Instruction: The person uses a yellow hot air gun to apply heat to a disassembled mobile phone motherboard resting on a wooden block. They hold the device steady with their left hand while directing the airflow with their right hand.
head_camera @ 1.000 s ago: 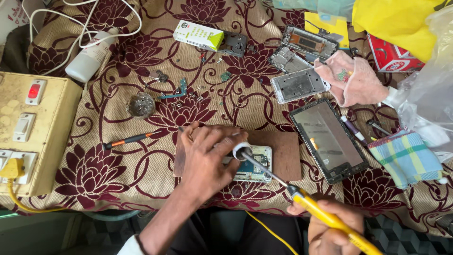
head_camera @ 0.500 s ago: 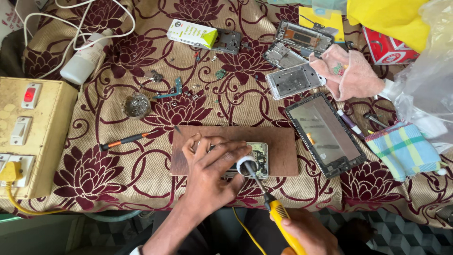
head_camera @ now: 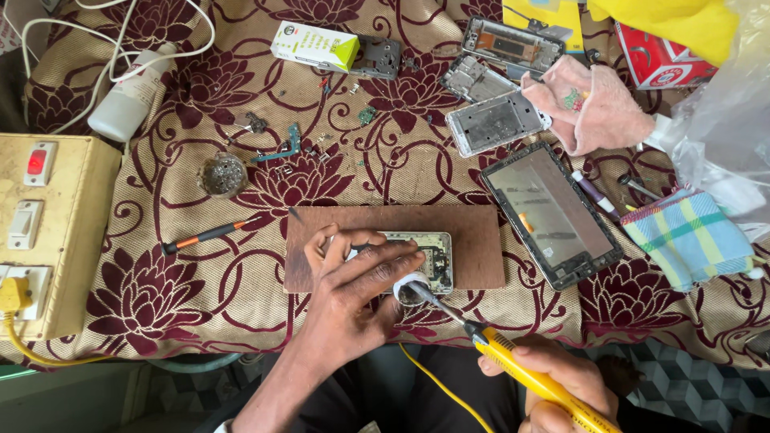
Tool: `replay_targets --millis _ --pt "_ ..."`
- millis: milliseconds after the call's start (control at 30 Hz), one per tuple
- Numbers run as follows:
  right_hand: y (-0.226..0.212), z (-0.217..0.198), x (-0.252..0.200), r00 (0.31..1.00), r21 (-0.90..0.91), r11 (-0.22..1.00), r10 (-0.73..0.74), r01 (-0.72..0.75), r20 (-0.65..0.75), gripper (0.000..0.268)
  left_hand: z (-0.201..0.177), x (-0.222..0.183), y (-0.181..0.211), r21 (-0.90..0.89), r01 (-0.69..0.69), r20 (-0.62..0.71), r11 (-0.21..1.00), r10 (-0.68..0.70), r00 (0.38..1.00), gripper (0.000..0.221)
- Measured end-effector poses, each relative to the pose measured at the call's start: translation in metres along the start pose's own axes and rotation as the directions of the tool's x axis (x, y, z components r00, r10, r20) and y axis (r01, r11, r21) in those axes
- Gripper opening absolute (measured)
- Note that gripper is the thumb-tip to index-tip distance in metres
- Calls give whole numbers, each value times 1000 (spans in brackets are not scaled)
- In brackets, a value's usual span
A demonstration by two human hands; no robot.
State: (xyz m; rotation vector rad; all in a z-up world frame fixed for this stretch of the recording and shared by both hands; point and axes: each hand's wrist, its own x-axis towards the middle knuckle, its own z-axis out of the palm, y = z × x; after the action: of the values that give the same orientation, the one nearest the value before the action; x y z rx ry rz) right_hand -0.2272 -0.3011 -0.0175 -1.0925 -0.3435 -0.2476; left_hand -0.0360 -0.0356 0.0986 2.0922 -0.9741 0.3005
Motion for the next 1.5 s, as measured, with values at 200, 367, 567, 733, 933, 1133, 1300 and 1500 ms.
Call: replay_targets --millis 200,367,567,733,933,1133,1300,1500 --pt "-5 13 3 996 -262 964 -53 32 -70 57 0 0 -1 33 -37 10 999 37 999 54" --pt "-27 30 26 978 632 751 200 -189 55 45 0 0 -1 60 -45 40 997 43 998 58" --pt "-12 29 16 984 162 987 46 -18 -173 30 -3 -2 -3 88 -24 80 996 17 997 59" --pt "9 25 5 951 -456 882 -231 116 -204 37 -5 -4 -4 123 -46 49 991 40 998 61" --pt "-19 51 18 972 583 811 166 -38 -169 41 -3 -7 -4 111 -46 45 993 42 998 64" --pt "2 80 48 895 -575 803 -362 158 -260 48 2 -8 -5 109 -27 -23 994 29 999 62" --pt "3 87 51 867 -345 935 -237 81 -438 58 7 -11 -7 35 26 -89 999 -23 996 57" --pt "5 89 59 858 -221 972 -177 76 -483 59 9 -13 -7 -2 57 -128 998 -57 990 45"
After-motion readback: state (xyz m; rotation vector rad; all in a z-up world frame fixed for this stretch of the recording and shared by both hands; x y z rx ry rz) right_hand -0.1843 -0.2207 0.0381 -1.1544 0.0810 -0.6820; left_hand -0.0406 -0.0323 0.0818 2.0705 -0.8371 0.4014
